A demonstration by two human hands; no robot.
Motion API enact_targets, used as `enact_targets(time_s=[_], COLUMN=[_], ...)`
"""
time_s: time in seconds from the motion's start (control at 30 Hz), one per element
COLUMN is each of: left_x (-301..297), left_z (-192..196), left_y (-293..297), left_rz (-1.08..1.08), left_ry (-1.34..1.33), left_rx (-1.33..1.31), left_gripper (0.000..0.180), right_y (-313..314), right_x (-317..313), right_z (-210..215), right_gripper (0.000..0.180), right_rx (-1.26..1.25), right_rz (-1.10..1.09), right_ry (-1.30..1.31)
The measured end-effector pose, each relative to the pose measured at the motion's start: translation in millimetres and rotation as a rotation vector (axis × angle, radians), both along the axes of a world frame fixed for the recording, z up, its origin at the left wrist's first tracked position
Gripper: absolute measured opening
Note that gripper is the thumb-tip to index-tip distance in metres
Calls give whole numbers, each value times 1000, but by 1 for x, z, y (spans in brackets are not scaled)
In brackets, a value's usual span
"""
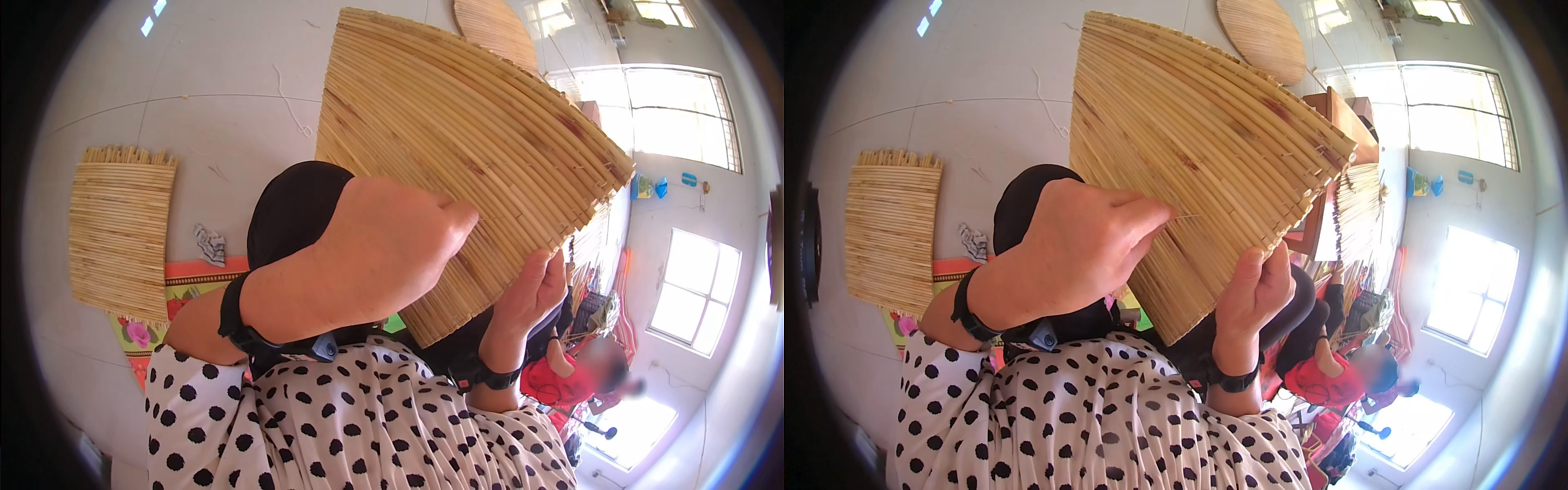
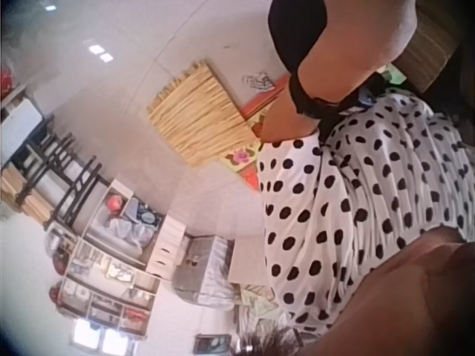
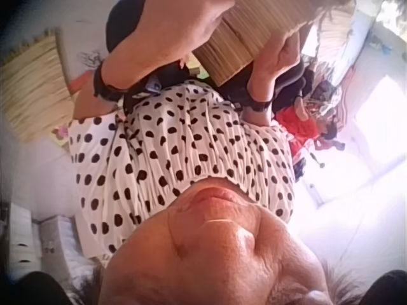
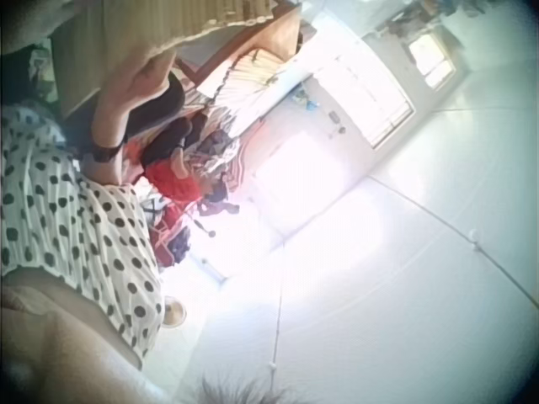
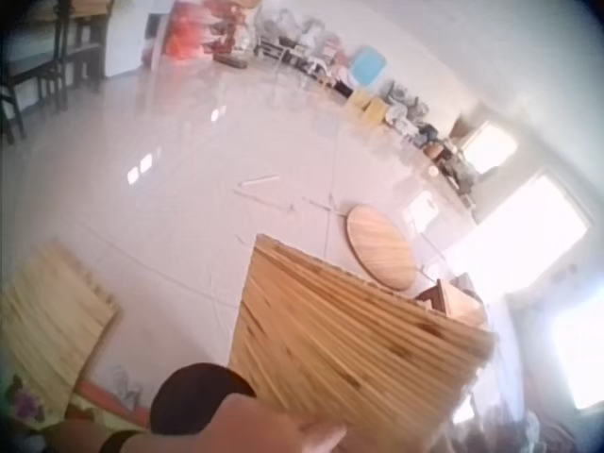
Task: The person sits on the floor and weaves a bamboo mat by threading a white string through the reeds. They hold the mat with both hands, pull the string through, and adjust the mat's position to continue the weaving process.
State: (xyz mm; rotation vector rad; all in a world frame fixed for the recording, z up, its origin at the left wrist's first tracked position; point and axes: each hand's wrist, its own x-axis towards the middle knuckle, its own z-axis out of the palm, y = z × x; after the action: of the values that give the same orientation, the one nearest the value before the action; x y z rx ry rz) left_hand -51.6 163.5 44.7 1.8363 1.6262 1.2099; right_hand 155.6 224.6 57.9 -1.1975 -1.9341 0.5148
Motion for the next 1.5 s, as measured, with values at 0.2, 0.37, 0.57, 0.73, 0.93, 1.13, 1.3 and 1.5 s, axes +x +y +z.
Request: enact_targets(time_s=[0.2,0.37,0.57,0.73,0.93,1.13,1.3,1.5], left_x=[-3,-3,-11,-19,0,6,11,18], left_z=[-10,-12,-6,-7,14,22,20,19], left_y=[1,1,5,45,103,115,116,117], left_rz=[40,40,-36,35,19,-27,5,19], left_ry=[-61,-160,-563,-413,-467,-499,-521,-553], left_rx=[60,86,-33,500,743,552,558,563], left_gripper=[14,10,5,8,9,4,5,4], right_y=[2,15,26,20,16,12,12,7], right_x=[-2,14,20,12,7,12,2,8], right_z=[-4,5,0,-12,-13,-9,8,16], right_gripper=[54,52,57,61,61,70,73,58], right_rx=[-70,-300,-619,-810,-870,-907,-775,-730], right_rz=[-23,108,206,182,437,413,371,289], right_ry=[111,253,583,800,928,899,701,607])
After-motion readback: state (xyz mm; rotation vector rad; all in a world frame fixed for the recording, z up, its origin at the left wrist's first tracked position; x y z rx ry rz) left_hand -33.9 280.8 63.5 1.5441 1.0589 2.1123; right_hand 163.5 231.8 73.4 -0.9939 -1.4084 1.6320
